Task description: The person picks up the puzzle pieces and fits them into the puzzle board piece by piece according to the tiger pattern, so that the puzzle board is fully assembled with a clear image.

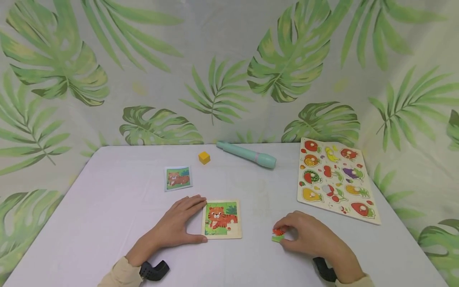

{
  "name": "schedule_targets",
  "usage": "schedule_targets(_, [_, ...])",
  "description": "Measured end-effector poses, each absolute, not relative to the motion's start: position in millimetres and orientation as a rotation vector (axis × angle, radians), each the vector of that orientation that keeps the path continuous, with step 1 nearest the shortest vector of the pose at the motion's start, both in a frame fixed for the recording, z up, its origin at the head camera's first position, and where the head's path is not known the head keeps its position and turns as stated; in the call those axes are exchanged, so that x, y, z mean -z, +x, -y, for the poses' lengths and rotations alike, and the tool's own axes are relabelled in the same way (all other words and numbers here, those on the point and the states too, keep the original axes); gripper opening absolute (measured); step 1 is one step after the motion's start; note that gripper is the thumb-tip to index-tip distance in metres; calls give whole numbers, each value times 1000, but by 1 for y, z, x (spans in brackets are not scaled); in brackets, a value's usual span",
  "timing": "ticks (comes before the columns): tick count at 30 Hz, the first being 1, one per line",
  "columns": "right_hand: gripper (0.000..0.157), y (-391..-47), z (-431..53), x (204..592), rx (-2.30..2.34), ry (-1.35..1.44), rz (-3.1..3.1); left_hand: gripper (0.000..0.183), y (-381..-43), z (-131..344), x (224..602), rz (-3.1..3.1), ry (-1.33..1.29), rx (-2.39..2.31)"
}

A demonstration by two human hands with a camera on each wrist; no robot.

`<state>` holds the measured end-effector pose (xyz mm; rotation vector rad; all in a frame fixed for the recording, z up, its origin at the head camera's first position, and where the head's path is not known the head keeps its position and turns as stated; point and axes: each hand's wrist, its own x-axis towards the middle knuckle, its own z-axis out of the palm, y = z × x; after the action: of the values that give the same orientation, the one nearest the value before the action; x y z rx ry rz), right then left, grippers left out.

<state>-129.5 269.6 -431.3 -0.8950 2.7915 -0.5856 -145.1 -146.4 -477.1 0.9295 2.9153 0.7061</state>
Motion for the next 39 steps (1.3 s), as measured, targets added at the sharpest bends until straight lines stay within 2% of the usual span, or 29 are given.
schedule_targets(24, [32,-125,-260,434,709,-1012,-2819,104,-144,146,475,-2911,928,-708])
schedule_targets(39, [31,-133,-252,426,714,-1059,-2805,104,-144,146,475,-2910,922,-724])
